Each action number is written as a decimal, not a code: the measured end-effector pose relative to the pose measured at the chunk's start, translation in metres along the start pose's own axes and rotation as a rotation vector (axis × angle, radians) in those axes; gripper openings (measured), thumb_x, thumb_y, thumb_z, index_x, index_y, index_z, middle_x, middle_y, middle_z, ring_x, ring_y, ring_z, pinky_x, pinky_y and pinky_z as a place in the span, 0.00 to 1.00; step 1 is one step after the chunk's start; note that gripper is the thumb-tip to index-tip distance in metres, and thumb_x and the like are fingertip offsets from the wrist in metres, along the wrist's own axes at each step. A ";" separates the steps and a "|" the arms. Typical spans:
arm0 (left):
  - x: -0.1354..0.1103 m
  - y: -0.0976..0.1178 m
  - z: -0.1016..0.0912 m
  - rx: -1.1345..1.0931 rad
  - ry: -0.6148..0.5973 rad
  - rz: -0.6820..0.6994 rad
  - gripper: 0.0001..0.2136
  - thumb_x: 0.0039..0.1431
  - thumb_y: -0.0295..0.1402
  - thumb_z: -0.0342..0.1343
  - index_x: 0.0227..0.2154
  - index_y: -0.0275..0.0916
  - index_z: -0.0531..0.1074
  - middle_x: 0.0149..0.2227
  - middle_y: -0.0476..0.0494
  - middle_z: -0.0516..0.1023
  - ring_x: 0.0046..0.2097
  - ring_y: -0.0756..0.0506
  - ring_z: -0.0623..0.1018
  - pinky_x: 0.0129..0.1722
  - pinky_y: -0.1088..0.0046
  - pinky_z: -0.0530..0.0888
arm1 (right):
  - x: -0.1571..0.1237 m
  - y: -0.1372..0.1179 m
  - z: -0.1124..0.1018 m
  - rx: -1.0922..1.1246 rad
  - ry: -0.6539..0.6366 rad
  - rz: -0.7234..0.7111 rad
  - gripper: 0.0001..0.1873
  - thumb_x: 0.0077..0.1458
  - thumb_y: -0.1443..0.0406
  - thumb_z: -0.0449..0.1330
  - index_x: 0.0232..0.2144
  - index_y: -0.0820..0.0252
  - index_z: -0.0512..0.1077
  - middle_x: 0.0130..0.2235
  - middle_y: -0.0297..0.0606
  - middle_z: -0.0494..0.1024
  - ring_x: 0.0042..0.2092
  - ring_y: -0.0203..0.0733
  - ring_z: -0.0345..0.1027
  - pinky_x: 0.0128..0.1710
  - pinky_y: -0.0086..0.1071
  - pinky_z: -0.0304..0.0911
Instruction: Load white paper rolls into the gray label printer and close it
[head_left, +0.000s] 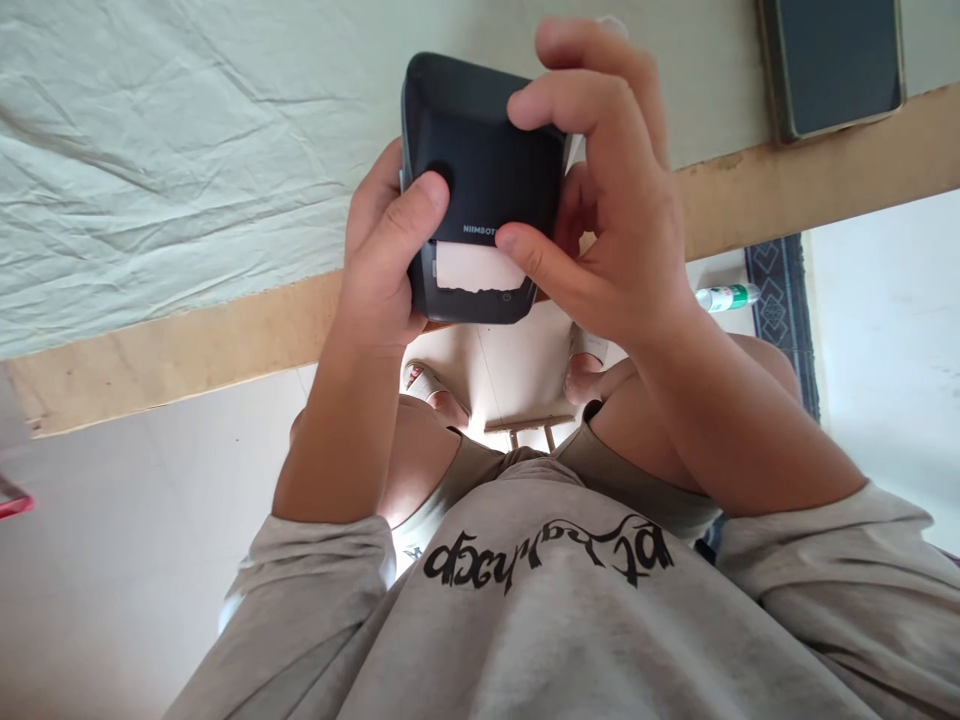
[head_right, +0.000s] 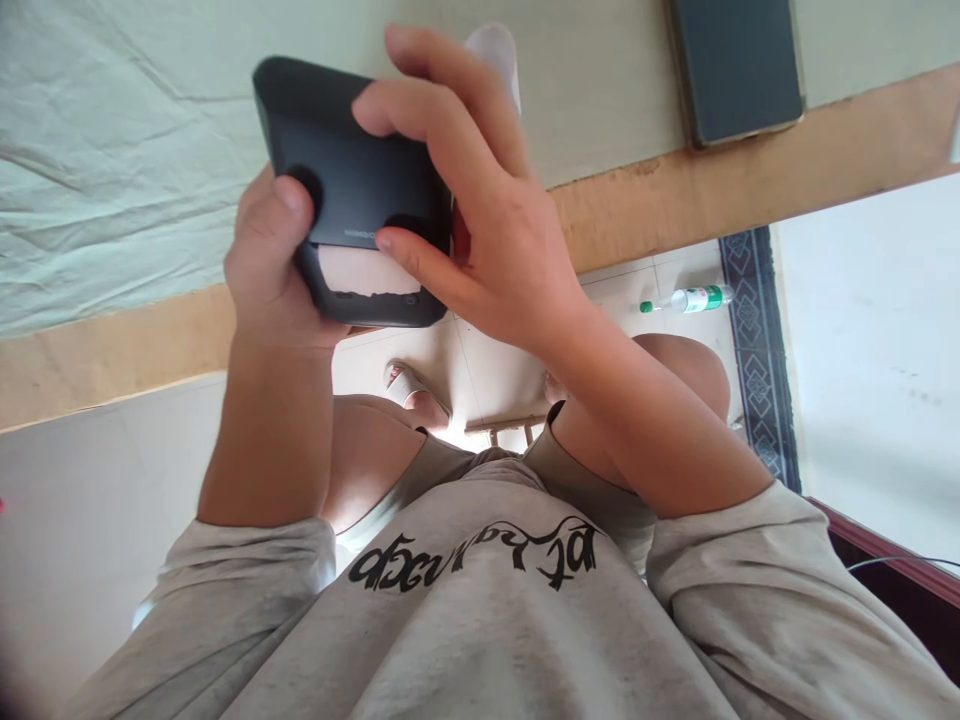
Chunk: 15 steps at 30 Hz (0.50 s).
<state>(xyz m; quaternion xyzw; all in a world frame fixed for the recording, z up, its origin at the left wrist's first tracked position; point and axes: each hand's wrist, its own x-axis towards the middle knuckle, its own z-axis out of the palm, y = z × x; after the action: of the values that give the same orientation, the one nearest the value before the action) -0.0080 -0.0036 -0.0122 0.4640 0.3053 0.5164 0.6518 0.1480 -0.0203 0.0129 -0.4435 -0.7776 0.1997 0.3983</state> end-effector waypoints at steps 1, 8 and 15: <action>0.000 0.000 0.000 -0.004 0.007 -0.003 0.14 0.47 0.40 0.52 0.35 0.38 0.67 0.34 0.40 0.71 0.33 0.44 0.72 0.19 0.73 0.58 | -0.001 -0.001 -0.001 -0.009 -0.010 0.020 0.22 0.47 0.59 0.53 0.44 0.61 0.59 0.53 0.42 0.55 0.56 0.37 0.51 0.50 0.30 0.61; 0.000 -0.002 0.004 -0.003 0.053 -0.004 0.13 0.47 0.40 0.51 0.35 0.37 0.66 0.33 0.40 0.70 0.32 0.44 0.72 0.20 0.73 0.60 | -0.005 -0.001 0.000 -0.007 -0.019 0.046 0.20 0.52 0.60 0.47 0.47 0.59 0.57 0.53 0.39 0.56 0.51 0.36 0.56 0.26 0.23 0.61; -0.003 0.001 0.010 0.013 0.114 0.018 0.11 0.48 0.37 0.52 0.32 0.35 0.65 0.25 0.45 0.63 0.24 0.53 0.64 0.18 0.76 0.58 | -0.002 0.000 0.001 0.020 -0.050 0.053 0.19 0.52 0.60 0.46 0.47 0.56 0.55 0.53 0.37 0.56 0.50 0.34 0.56 0.22 0.22 0.55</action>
<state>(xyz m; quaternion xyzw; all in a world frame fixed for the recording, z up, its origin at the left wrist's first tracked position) -0.0005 -0.0093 -0.0073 0.4408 0.3411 0.5458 0.6256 0.1481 -0.0221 0.0109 -0.4548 -0.7732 0.2293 0.3777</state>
